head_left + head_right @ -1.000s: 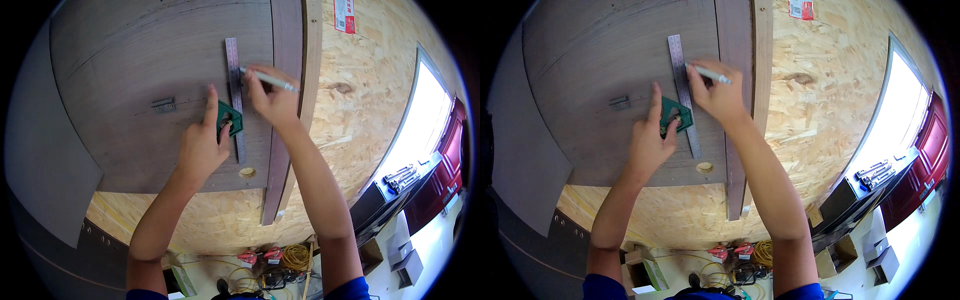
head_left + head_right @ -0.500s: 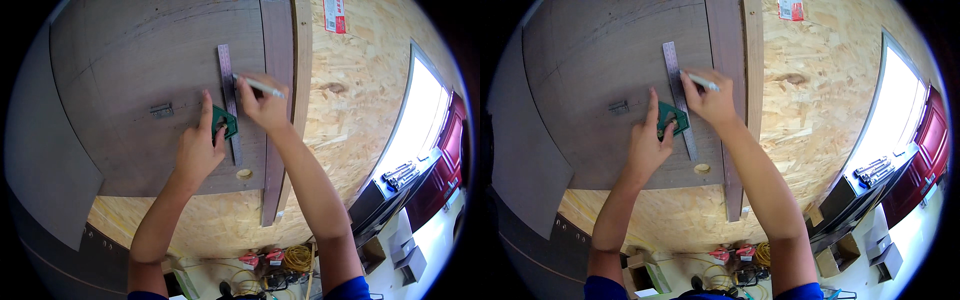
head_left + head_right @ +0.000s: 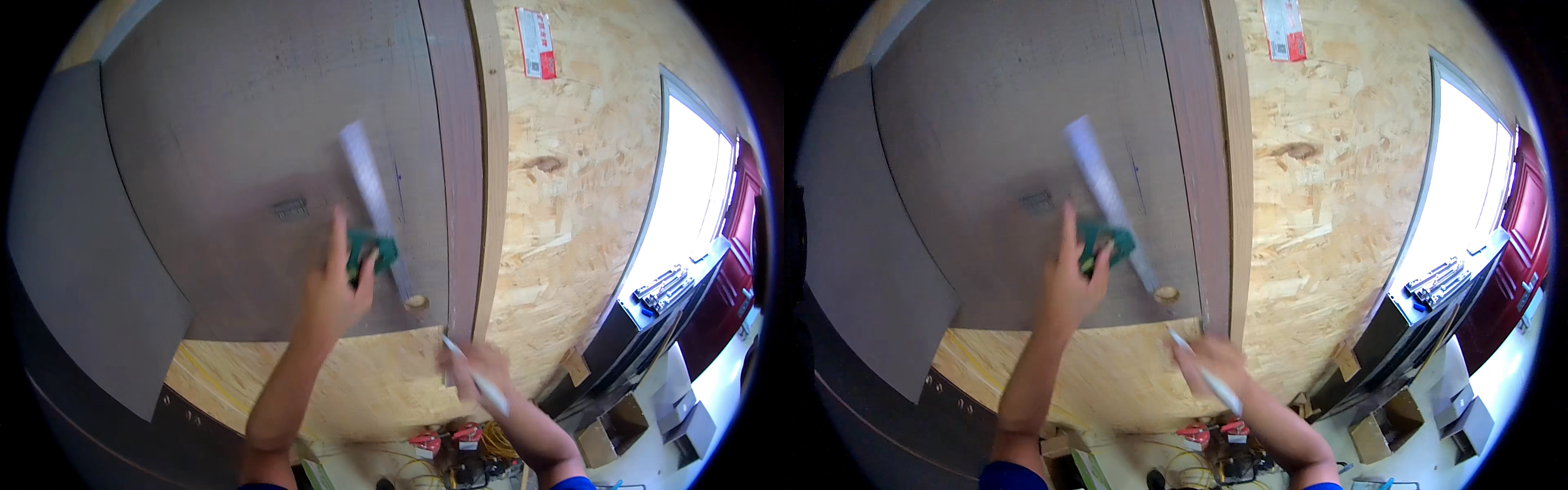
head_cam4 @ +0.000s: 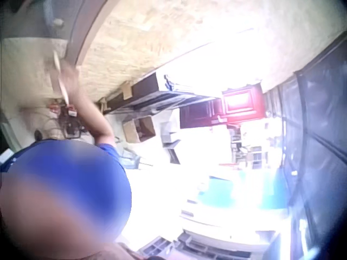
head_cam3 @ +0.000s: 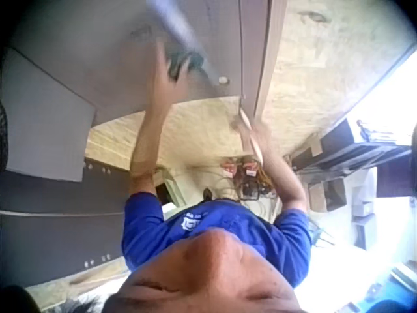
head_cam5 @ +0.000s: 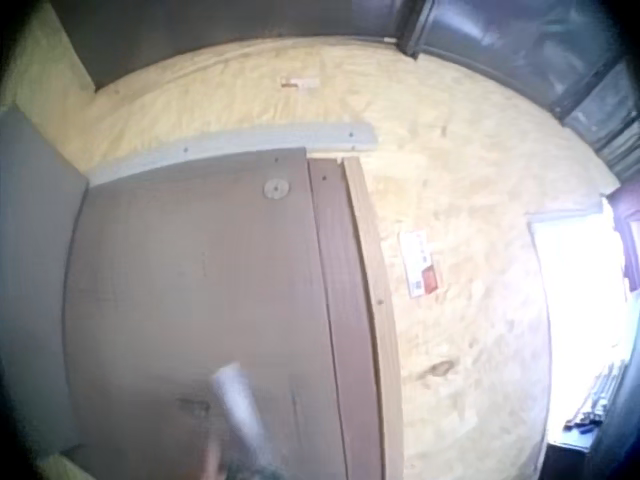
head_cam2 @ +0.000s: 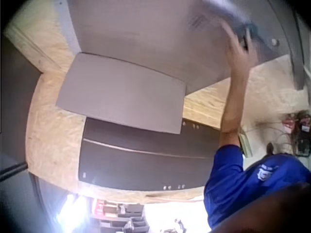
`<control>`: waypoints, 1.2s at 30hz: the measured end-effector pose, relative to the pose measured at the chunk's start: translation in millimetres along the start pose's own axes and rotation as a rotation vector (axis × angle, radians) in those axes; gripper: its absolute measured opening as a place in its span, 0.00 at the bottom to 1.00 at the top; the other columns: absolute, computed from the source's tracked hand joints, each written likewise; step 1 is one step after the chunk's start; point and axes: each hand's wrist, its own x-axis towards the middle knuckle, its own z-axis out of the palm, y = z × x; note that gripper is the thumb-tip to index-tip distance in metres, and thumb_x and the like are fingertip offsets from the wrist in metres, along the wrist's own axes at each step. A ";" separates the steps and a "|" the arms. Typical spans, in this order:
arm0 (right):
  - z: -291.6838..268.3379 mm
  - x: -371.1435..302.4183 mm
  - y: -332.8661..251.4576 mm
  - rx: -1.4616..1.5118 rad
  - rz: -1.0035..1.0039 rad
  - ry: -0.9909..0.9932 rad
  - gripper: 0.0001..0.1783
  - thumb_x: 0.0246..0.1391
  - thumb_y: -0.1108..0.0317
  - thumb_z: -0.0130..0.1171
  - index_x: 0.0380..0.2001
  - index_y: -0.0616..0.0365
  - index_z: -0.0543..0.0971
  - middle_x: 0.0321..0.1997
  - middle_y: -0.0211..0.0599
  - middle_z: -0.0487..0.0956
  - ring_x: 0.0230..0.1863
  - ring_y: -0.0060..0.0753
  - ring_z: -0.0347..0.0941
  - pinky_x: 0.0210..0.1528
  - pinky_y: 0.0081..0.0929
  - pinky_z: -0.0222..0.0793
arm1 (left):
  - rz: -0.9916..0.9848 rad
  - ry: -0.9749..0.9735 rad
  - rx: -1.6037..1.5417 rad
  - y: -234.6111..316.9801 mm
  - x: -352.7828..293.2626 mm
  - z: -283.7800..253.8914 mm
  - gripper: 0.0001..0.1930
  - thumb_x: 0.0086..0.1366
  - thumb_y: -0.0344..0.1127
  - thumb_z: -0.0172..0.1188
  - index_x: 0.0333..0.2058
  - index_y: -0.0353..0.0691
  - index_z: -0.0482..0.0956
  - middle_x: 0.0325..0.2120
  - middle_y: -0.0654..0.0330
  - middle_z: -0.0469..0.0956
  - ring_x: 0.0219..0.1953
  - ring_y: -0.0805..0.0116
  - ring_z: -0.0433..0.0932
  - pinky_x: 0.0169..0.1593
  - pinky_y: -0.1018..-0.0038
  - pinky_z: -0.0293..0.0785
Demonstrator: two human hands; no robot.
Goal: The person measures and marks a wooden cabinet door using a tape measure, ruler, and marker. They then use a cordless drill to attach metal hinges to the marked locations on the door. The person works in a workshop environment, handling tools and hardware to prepare the door for installation.
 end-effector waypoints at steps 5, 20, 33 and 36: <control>-54.1 -160.6 -42.0 0.496 0.794 -0.120 0.18 0.64 0.58 0.53 0.50 0.60 0.74 0.30 0.37 0.83 0.26 0.30 0.78 0.29 0.26 0.75 | -0.421 0.108 -0.258 -1.8 -218.7 -48.9 0.33 0.63 0.39 0.64 0.61 0.28 0.62 0.33 0.48 0.78 0.34 0.59 0.80 0.39 0.65 0.76; 20.7 -173.8 -9.8 0.867 1.116 0.134 0.11 0.69 0.61 0.48 0.42 0.59 0.73 0.31 0.43 0.80 0.28 0.32 0.76 0.31 0.32 0.75 | -0.700 0.469 -0.774 14.7 -258.7 -26.9 0.33 0.62 0.27 0.56 0.64 0.41 0.53 0.40 0.56 0.75 0.35 0.68 0.76 0.33 0.67 0.78; 13.3 -56.0 -21.4 0.709 0.477 0.274 0.10 0.70 0.63 0.46 0.47 0.58 0.66 0.23 0.51 0.78 0.19 0.39 0.76 0.22 0.33 0.76 | -0.611 0.222 -1.442 -35.2 -34.9 64.1 0.10 0.72 0.37 0.55 0.47 0.39 0.72 0.45 0.51 0.79 0.46 0.55 0.82 0.47 0.61 0.82; 10.4 -69.0 -23.6 0.673 0.559 0.297 0.11 0.70 0.61 0.47 0.45 0.59 0.67 0.23 0.49 0.78 0.19 0.38 0.76 0.22 0.32 0.76 | -0.585 0.228 -1.418 -39.5 -17.6 63.0 0.11 0.72 0.38 0.55 0.46 0.38 0.73 0.43 0.52 0.80 0.45 0.57 0.82 0.46 0.62 0.83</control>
